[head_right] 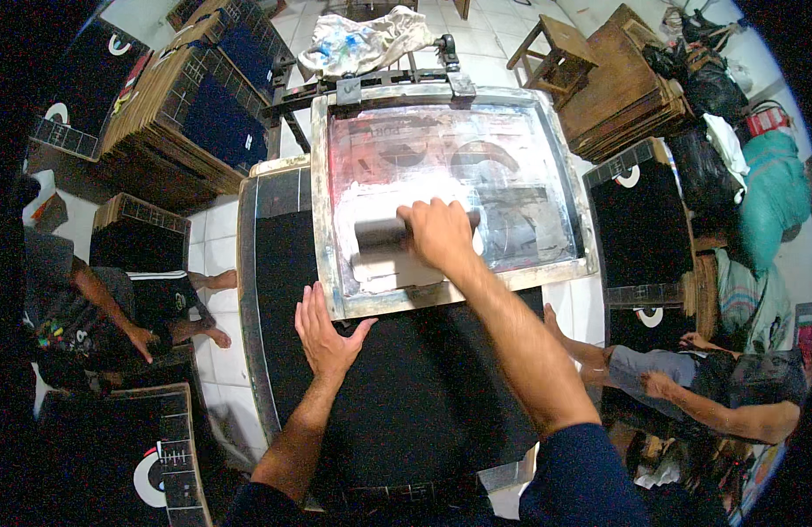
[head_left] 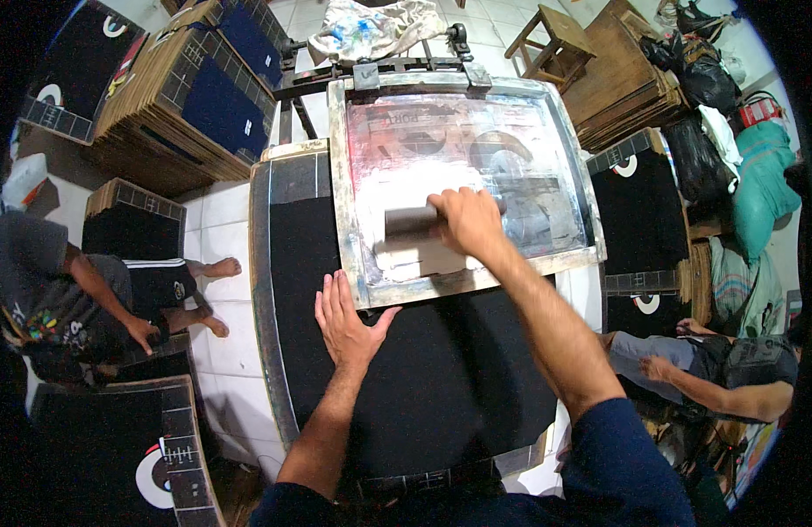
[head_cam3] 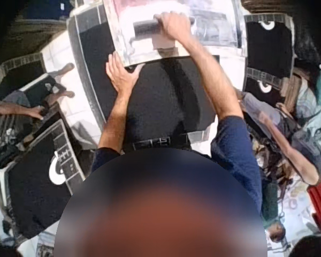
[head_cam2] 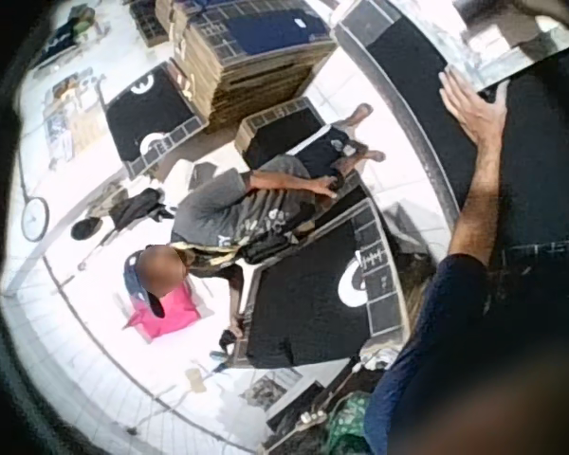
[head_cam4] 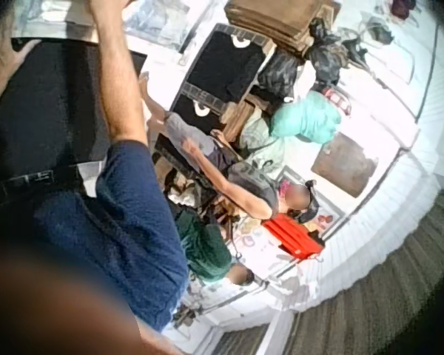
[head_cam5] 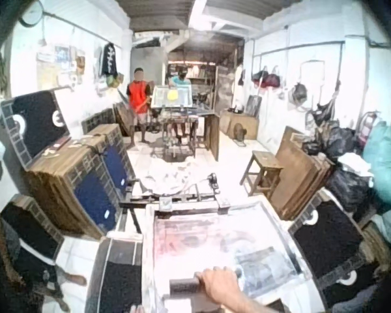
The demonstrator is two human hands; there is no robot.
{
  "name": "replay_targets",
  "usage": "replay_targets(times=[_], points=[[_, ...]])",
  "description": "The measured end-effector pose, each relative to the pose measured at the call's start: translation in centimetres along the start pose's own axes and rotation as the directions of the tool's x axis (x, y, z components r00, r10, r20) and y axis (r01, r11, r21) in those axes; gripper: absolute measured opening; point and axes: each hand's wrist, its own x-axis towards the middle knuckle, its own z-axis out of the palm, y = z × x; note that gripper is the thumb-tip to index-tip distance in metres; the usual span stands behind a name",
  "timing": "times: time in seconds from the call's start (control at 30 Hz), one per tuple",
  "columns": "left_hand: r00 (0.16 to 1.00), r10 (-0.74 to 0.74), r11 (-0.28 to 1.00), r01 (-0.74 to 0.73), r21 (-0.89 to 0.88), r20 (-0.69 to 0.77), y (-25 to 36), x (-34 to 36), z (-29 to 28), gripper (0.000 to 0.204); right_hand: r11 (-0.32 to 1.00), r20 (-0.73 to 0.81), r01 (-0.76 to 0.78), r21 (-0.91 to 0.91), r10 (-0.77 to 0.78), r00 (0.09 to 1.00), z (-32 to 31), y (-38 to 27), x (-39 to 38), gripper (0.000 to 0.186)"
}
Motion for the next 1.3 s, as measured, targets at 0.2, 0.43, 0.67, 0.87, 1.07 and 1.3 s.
replay_targets(times=[0.2, 0.43, 0.67, 0.87, 1.07, 1.3], points=[[1.0, 0.019, 0.999, -0.019, 0.033, 0.013, 0.0, 0.1, 0.0, 0.116, 1.0, -0.293, -0.023, -0.016, 0.017, 0.956, 0.8, 1.0, 6.9, 0.034], [0.999, 0.016, 1.0, -0.017, 0.024, 0.03, -0.1, -0.1, 0.2, 0.114, 1.0, -0.208, -0.025, -0.005, 0.023, 0.978, 1.1, -2.1, -4.6, 0.02], [0.995, -0.066, 0.971, 0.08, -0.227, 0.068, 0.1, 0.9, 1.2, 0.133, 1.0, -0.287, -0.003, 0.014, 0.007, 0.958, 2.1, -2.9, -8.6, 0.026], [0.993, -0.014, 0.965, -0.017, -0.262, -0.117, 0.3, 0.5, 2.1, 0.11, 1.0, -0.284, 0.009, 0.006, -0.007, 0.959, 1.8, -2.4, -8.6, 0.029], [0.987, -0.066, 0.879, -0.011, -0.476, -0.145, 0.1, -0.1, 2.3, 0.101, 0.997, -0.306, -0.006, 0.075, 0.028, 0.952, 0.8, -2.7, -9.2, 0.025], [0.968, 0.034, 0.889, -0.142, -0.434, -0.247, -0.3, -0.5, 2.9, 0.106, 0.999, -0.299, 0.006, 0.054, 0.011, 0.954, 0.0, -1.5, -6.4, 0.029]])
